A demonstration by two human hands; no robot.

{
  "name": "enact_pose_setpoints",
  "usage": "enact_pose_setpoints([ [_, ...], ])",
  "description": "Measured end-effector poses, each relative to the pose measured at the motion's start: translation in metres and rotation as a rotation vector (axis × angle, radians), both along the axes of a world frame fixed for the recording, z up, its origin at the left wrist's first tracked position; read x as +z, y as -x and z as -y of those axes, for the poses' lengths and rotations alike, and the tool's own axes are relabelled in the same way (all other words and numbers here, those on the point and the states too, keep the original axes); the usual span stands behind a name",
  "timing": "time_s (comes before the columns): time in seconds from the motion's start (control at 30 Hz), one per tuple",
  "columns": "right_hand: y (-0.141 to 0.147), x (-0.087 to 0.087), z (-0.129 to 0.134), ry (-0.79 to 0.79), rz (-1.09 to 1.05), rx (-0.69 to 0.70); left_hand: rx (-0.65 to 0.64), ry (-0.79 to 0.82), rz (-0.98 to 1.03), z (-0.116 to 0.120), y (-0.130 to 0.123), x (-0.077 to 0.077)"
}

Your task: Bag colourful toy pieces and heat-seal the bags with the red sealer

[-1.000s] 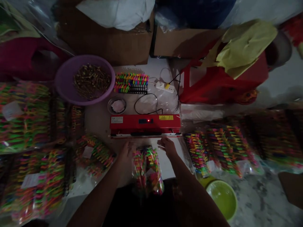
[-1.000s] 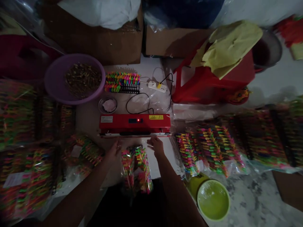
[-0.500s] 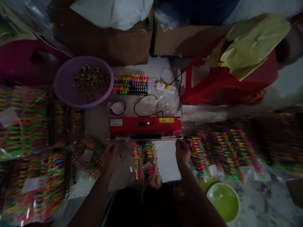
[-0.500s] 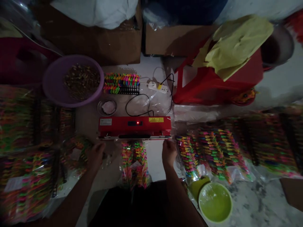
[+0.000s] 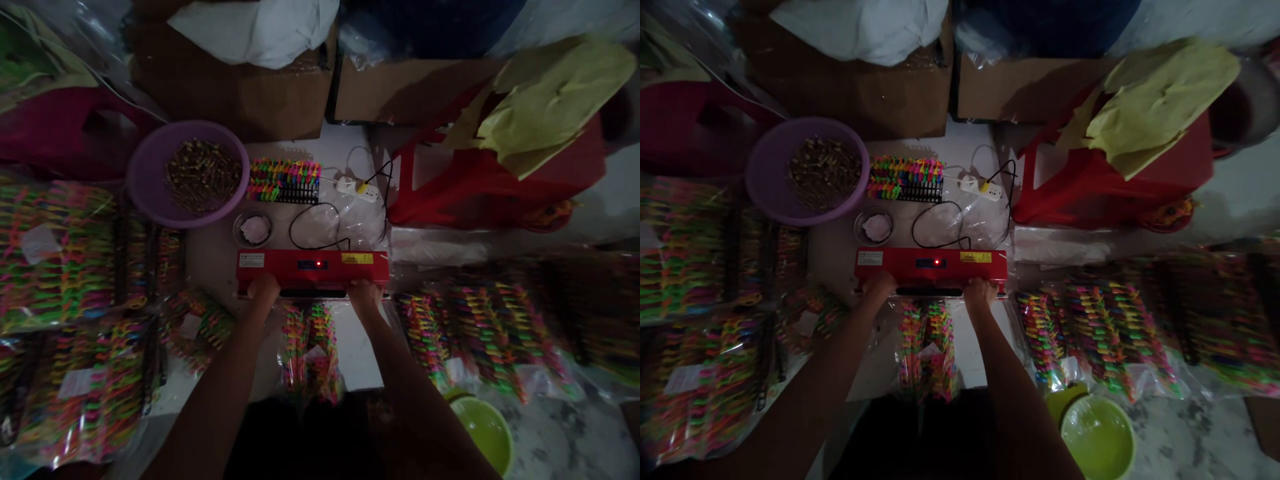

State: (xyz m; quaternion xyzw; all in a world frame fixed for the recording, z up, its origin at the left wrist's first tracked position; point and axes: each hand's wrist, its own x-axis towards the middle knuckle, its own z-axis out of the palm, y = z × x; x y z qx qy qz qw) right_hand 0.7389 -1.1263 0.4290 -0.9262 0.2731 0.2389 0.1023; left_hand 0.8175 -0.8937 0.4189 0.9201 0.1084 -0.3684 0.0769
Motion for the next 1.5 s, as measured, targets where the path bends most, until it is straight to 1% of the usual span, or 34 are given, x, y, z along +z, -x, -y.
enact_pose_setpoints([
  [0.07,0.006,0.002,0.003,-0.007,0.066,0.008,-0.022,0.079,0.041,-0.006,0.006,0.004],
  [0.13,0.01,0.004,0.007,-0.048,0.183,0.007,-0.075,0.202,0.102,-0.014,0.012,0.009],
  [0.23,0.015,0.006,0.012,-0.26,0.326,0.013,-0.165,0.392,0.172,-0.028,0.017,0.012],
  [0.3,0.017,0.005,0.016,-0.391,0.324,0.023,-0.206,0.487,0.176,-0.035,0.018,0.009],
  [0.33,0.016,0.004,0.019,-0.415,0.302,0.03,-0.219,0.52,0.173,-0.038,0.018,0.007],
  [0.4,0.013,0.002,0.023,-0.416,0.217,0.071,-0.237,0.571,0.164,-0.042,0.015,0.001],
  [0.47,0.007,0.003,0.028,-0.386,0.12,0.155,-0.251,0.605,0.155,-0.044,0.011,-0.006],
  [0.53,0.0,0.004,0.031,-0.331,0.085,0.25,-0.283,0.63,0.135,-0.044,0.006,-0.012],
  [0.6,-0.004,0.005,0.033,-0.274,0.109,0.3,-0.33,0.635,0.127,-0.041,0.001,-0.016],
  [0.7,-0.006,0.002,0.032,-0.239,0.149,0.283,-0.391,0.602,0.184,-0.035,-0.004,-0.017],
  [0.77,-0.004,-0.005,0.029,-0.2,0.225,0.273,-0.408,0.567,0.252,-0.032,-0.003,-0.015],
  [0.87,0.003,-0.019,0.024,-0.124,0.422,0.325,-0.386,0.501,0.365,-0.026,0.006,-0.012],
  [0.97,0.013,-0.032,0.021,-0.082,0.548,0.369,-0.394,0.424,0.561,-0.023,0.02,-0.013],
  [1.07,0.022,-0.045,0.021,-0.069,0.577,0.371,-0.446,0.383,0.739,-0.021,0.034,-0.022],
  [1.13,0.028,-0.053,0.02,-0.059,0.598,0.359,-0.434,0.365,0.775,-0.022,0.04,-0.03],
  [1.23,0.033,-0.063,0.017,-0.015,0.641,0.327,-0.399,0.365,0.758,-0.024,0.047,-0.043],
  [1.3,0.035,-0.066,0.015,0.028,0.669,0.314,-0.38,0.382,0.733,-0.025,0.05,-0.051],
  [1.37,0.035,-0.067,0.012,0.064,0.699,0.331,-0.366,0.385,0.73,-0.027,0.053,-0.058],
  [1.5,0.035,-0.067,0.012,0.078,0.765,0.397,-0.404,0.369,0.814,-0.028,0.055,-0.064],
])
